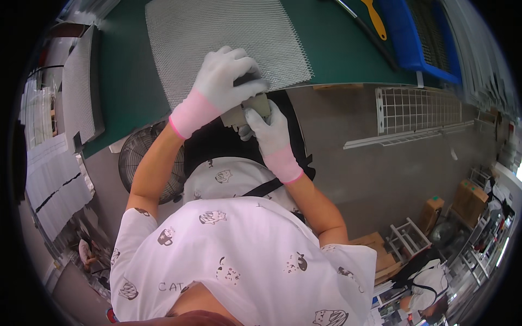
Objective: Assembling mesh filters by attaching metal frames using a hammer and a power drill.
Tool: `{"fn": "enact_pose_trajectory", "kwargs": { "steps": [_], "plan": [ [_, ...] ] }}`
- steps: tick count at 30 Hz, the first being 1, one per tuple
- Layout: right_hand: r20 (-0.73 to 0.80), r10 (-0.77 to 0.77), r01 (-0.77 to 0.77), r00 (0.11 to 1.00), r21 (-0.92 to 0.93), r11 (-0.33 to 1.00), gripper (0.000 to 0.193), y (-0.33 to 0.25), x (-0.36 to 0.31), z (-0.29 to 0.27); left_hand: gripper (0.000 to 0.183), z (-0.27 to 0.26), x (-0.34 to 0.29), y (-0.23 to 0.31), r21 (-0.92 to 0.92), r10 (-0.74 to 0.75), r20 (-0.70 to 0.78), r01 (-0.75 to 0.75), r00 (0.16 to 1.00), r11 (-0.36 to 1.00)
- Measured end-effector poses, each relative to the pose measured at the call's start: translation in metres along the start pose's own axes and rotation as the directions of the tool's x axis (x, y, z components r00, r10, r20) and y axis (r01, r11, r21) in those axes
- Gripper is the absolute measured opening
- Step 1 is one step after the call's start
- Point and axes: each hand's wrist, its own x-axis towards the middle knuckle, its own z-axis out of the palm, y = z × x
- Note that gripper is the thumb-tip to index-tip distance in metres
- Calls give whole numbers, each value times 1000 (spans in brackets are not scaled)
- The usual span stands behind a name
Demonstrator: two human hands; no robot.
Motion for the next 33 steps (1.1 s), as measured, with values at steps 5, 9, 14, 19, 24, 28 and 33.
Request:
{"fn": "enact_pose_trajectory", "kwargs": {
  "steps": [5, 9, 14, 19, 24, 28, 33],
  "plan": [
    [-16, 35, -36, 999, -58, 998, 30, -10, -1, 3, 16, -3, 0, -1, -24, 5, 36, -4, 999, 1000],
    [-22, 71, -72, 997, -57, 996, 29, -23, -3, 7, 14, -3, 0, -2, -31, 10, 31, -9, 999, 999],
    [42, 91, -86, 995, -100, 991, 30, -32, 5, 8, 10, -1, -2, -4, 40, 19, 27, -20, 999, 999],
    [56, 190, -195, 980, 80, 978, 36, -28, 2, -3, 19, -34, -11, -12, -208, 12, 8, -10, 1000, 978],
    [125, 205, -207, 971, 3, 978, 30, -17, 0, -5, 80, -57, -48, -29, 268, 15, 166, -60, 986, 962],
    [-34, 141, -141, 989, 2, 990, 28, -9, -28, -9, 79, -43, -62, -4, 204, -15, 215, -30, 976, 978],
    [-60, 108, -105, 992, 60, 993, 25, -1, -27, -14, 80, -41, -63, 0, 180, -35, 227, -7, 973, 984]
  ]
}}
